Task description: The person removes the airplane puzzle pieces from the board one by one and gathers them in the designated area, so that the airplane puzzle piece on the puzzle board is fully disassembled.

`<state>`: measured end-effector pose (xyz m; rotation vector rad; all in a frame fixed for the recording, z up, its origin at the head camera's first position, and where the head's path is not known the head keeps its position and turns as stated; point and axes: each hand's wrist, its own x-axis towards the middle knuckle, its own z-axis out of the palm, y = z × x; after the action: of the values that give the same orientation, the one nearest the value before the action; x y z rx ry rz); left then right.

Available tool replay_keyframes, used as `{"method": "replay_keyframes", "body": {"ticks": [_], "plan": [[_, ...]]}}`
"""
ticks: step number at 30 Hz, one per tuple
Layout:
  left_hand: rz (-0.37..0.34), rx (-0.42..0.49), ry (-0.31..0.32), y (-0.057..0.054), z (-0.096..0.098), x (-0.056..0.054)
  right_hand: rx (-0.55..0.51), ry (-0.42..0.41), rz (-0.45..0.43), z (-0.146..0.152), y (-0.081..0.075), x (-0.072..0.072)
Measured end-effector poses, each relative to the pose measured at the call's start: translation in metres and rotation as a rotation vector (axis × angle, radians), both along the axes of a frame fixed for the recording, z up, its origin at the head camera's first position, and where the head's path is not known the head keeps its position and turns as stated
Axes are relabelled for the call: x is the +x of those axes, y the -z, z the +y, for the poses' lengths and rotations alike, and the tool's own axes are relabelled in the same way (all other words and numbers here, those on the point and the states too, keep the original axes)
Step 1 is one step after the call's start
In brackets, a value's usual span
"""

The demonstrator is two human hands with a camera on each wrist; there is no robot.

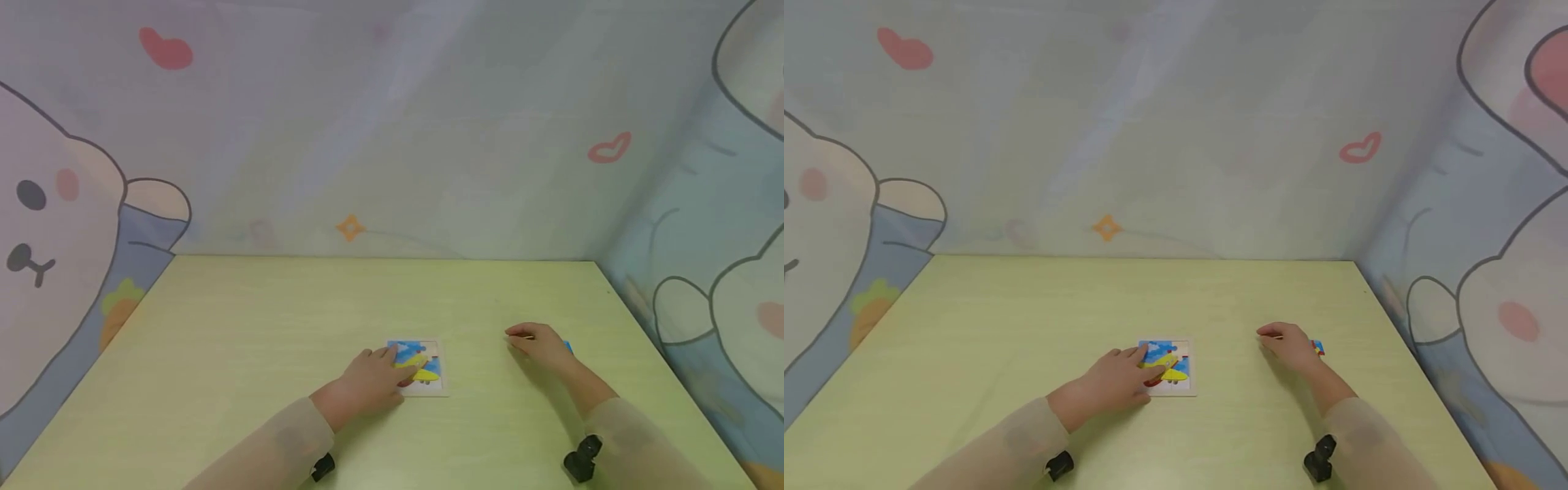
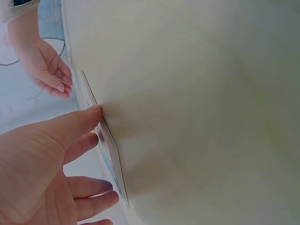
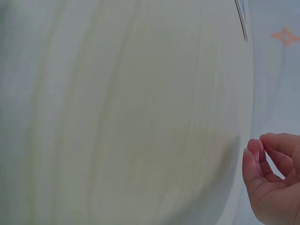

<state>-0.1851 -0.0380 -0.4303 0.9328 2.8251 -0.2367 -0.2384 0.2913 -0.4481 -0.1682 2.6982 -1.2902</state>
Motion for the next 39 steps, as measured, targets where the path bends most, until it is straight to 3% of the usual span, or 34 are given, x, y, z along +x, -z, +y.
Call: {"method": "replay_keyframes", "body": {"ticks": [11,22,30,39], "plan": [[-0.032,0.052,0.007,-0.002,0.0,-0.003,-0.079,-0.107,-0.002,-0.054,0.005,-0.002],[-0.046,0.042,-0.003,0.0,-0.005,-0.008,0.028,-0.166,-0.003,-0.12,0.005,-0.003],[-0.069,0.035,-0.017,-0.002,-0.005,-0.007,0.102,-0.194,-0.013,-0.135,0.005,-0.003],[-0.036,0.022,0.023,0.001,-0.005,-0.009,0.156,-0.204,0.017,-0.141,0.004,-0.003]]}}
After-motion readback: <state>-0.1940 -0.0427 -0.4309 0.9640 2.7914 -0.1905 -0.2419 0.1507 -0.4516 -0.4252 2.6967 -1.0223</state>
